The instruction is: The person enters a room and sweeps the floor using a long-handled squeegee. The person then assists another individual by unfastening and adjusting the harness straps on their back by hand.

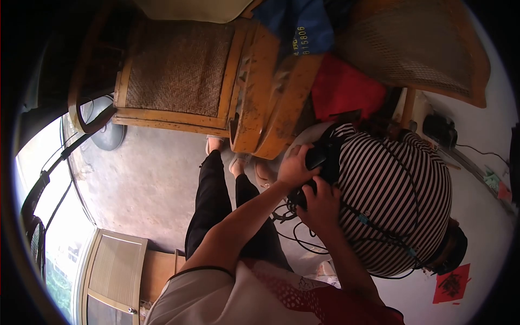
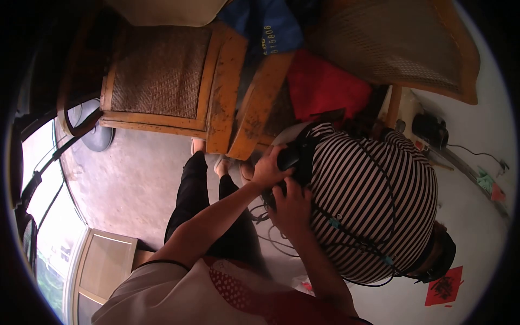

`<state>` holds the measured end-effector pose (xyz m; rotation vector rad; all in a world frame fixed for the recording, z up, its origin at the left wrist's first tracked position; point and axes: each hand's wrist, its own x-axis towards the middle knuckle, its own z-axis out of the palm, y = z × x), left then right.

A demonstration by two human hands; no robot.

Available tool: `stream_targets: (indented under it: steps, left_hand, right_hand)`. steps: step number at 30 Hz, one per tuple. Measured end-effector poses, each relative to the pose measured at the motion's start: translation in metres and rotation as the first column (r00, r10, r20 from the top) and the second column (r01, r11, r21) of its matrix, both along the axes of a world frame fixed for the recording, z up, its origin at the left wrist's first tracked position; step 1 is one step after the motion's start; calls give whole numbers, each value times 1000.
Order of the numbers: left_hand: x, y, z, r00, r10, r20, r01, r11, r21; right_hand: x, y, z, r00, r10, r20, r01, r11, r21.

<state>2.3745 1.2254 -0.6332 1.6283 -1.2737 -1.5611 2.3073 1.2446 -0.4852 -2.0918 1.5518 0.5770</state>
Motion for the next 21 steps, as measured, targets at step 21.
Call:
stream_targets:
  steps: [21]
  left_hand:
    - [32, 11, -37, 916, -36, -399, 150, 954, 259]
  right_hand:
    - [11, -2, -2, 999, 27, -19, -27, 1000, -2]
